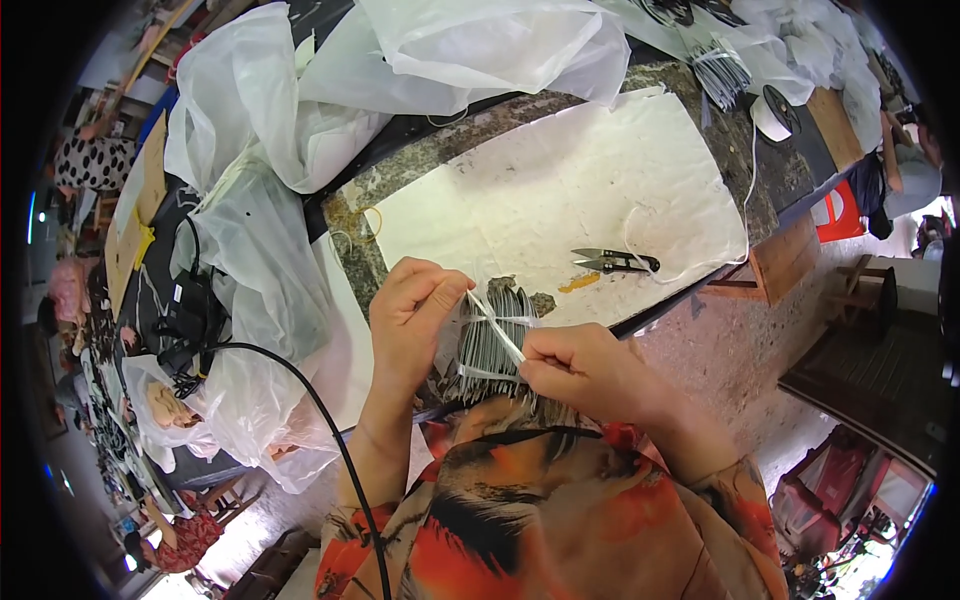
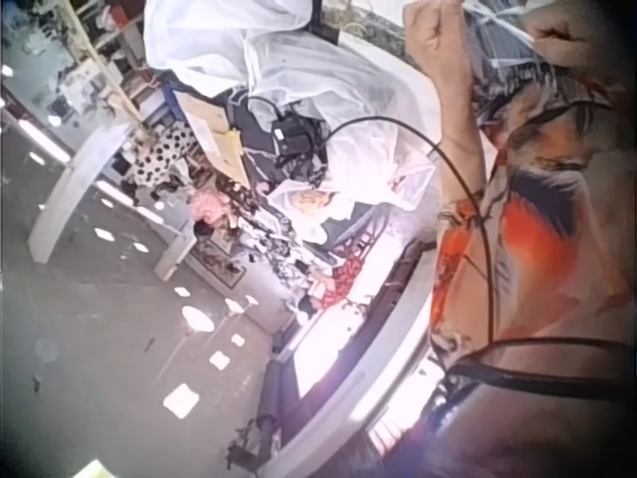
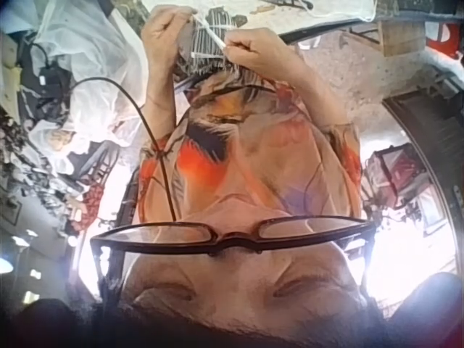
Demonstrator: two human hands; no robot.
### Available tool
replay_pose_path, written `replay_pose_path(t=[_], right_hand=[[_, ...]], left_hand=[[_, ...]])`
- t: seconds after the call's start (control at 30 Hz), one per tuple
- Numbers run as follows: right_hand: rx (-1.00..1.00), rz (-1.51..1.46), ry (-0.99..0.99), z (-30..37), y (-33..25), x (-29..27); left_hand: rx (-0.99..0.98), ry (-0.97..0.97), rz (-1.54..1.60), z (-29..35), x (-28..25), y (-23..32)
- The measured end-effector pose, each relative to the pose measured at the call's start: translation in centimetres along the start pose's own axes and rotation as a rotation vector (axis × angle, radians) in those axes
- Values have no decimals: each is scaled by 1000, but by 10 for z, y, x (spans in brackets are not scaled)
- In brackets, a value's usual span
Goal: Trimming excess material or threads from shoe components using small scissors.
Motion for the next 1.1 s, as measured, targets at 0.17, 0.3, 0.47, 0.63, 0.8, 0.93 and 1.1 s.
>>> replay_pose_path(t=[0.17, 0.3, 0.47, 0.63, 0.8, 0.93, 1.1], right_hand=[[-102, 76, 133, 6, 8, 1], [-80, 49, 213, 6, 19, 7], [-67, 231, 280, 20, 20, 13], [-157, 161, 232, 18, 18, 28], [-220, -16, 165, 18, 20, 11], [-199, -1084, -37, 15, 52, -12], [-248, -1396, -113, 23, 59, -24]], left_hand=[[-22, 5, -30, -6, 5, -2], [-200, 8, 364, 16, 11, -27], [-162, 41, 426, 41, 21, -27], [-84, 43, 458, 60, 51, 15], [-110, 80, 595, 60, 53, 50], [-53, 105, 780, 48, 54, 62], [13, -35, 723, 41, 81, 70]])
Point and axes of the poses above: each hand's wrist, its own z-axis away from the middle knuckle, its own x-axis out of the palm, y = z × x, the point moved 4 cm from there along -z, towards the middle knuckle, and after that the axes turned 5 degrees about -y, right-handed, at the moved point
